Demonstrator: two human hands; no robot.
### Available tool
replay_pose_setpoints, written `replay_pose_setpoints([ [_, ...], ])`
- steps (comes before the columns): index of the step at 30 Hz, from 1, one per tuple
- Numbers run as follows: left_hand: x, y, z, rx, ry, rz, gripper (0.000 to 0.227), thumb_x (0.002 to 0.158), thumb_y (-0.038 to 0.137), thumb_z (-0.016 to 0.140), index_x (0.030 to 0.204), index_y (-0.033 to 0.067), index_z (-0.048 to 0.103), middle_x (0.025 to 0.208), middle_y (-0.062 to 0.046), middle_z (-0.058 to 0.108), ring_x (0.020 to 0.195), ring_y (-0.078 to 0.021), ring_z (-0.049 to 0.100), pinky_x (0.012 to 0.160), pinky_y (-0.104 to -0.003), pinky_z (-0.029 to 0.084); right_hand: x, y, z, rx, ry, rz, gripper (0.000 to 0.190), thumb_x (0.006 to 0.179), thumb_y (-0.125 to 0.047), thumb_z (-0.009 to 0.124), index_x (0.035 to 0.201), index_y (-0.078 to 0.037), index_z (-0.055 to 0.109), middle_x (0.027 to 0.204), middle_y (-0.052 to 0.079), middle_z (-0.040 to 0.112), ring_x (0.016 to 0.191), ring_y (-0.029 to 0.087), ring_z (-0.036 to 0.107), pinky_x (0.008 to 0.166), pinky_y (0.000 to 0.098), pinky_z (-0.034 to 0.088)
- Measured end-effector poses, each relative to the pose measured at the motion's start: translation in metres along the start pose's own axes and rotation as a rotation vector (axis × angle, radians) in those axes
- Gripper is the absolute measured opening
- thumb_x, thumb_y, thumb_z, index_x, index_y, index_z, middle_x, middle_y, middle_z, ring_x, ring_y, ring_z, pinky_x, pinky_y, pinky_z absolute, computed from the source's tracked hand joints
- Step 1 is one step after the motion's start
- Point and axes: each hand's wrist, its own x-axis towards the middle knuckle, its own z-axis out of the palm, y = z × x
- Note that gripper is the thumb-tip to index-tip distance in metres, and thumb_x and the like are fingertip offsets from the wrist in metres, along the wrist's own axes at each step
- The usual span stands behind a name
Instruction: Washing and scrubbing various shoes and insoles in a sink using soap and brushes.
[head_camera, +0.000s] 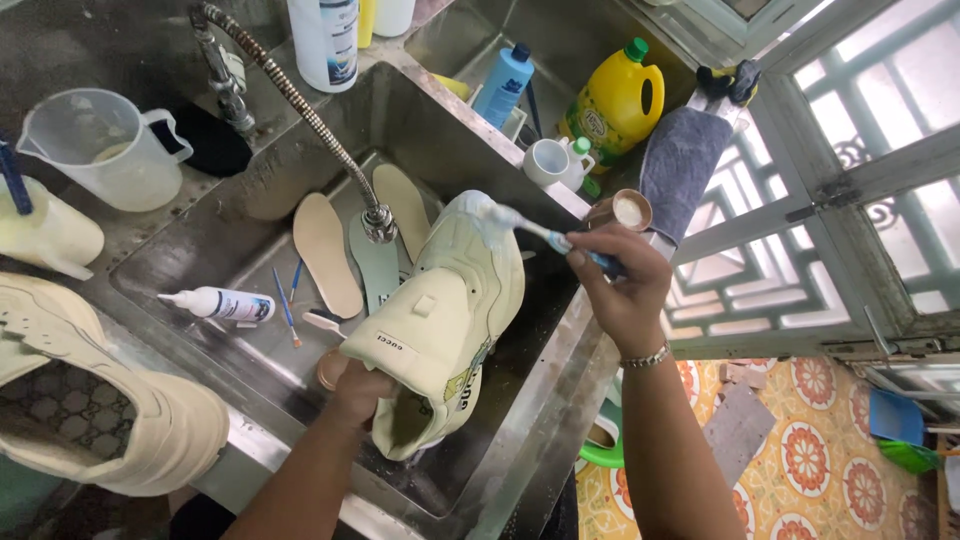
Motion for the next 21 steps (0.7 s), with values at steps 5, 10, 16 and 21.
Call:
replay_pose_setpoints([
  [5, -0.001, -0.005, -0.006, -0.062, -0.106, 0.015, 0.067, 0.07, -0.005, 0.072, 0.135, -0.0036, 0.056, 0.123, -0.016, 0.068, 0.111, -0.028, 0.069, 0.096, -0.042, 0.058, 0.001, -0.009, 0.008, 0.042, 0.027, 0.028, 0.016, 0.092, 0.004, 0.075, 0.108, 0.001, 0.074, 0.095, 0.008, 0.069, 0.088, 0.015, 0.063, 0.079, 0.0262, 0.049],
  [10, -0.003, 0.009, 0.009, -0.107, 0.007, -0.06, 0.063, 0.067, -0.004, 0.071, 0.129, -0.0074, 0.059, 0.115, -0.019, 0.071, 0.103, -0.0308, 0.07, 0.089, -0.045, 0.057, -0.006, 0.012, 0.005, 0.129, -0.027, -0.031, 0.015, 0.089, 0.002, 0.075, 0.103, 0.001, 0.073, 0.096, 0.009, 0.071, 0.087, 0.013, 0.064, 0.077, 0.0255, 0.049],
  [16, 0.003, -0.013, -0.023, -0.155, -0.053, 0.118, 0.064, 0.062, -0.004, 0.065, 0.126, -0.0095, 0.063, 0.114, -0.02, 0.072, 0.104, -0.0326, 0.07, 0.093, -0.043, 0.056, -0.01, 0.007, 0.009, 0.088, 0.017, 0.046, 0.015, 0.089, 0.002, 0.077, 0.104, 0.002, 0.075, 0.091, 0.009, 0.07, 0.077, 0.013, 0.06, 0.066, 0.0249, 0.044],
  [21, 0.007, -0.015, -0.033, -0.172, 0.117, 0.097, 0.065, 0.059, -0.005, 0.061, 0.123, -0.0086, 0.065, 0.114, -0.019, 0.071, 0.104, -0.0331, 0.069, 0.094, -0.043, 0.054, -0.015, 0.012, 0.004, 0.11, -0.043, 0.017, 0.014, 0.088, 0.002, 0.076, 0.102, 0.001, 0.074, 0.09, 0.008, 0.07, 0.08, 0.012, 0.064, 0.069, 0.0259, 0.047],
])
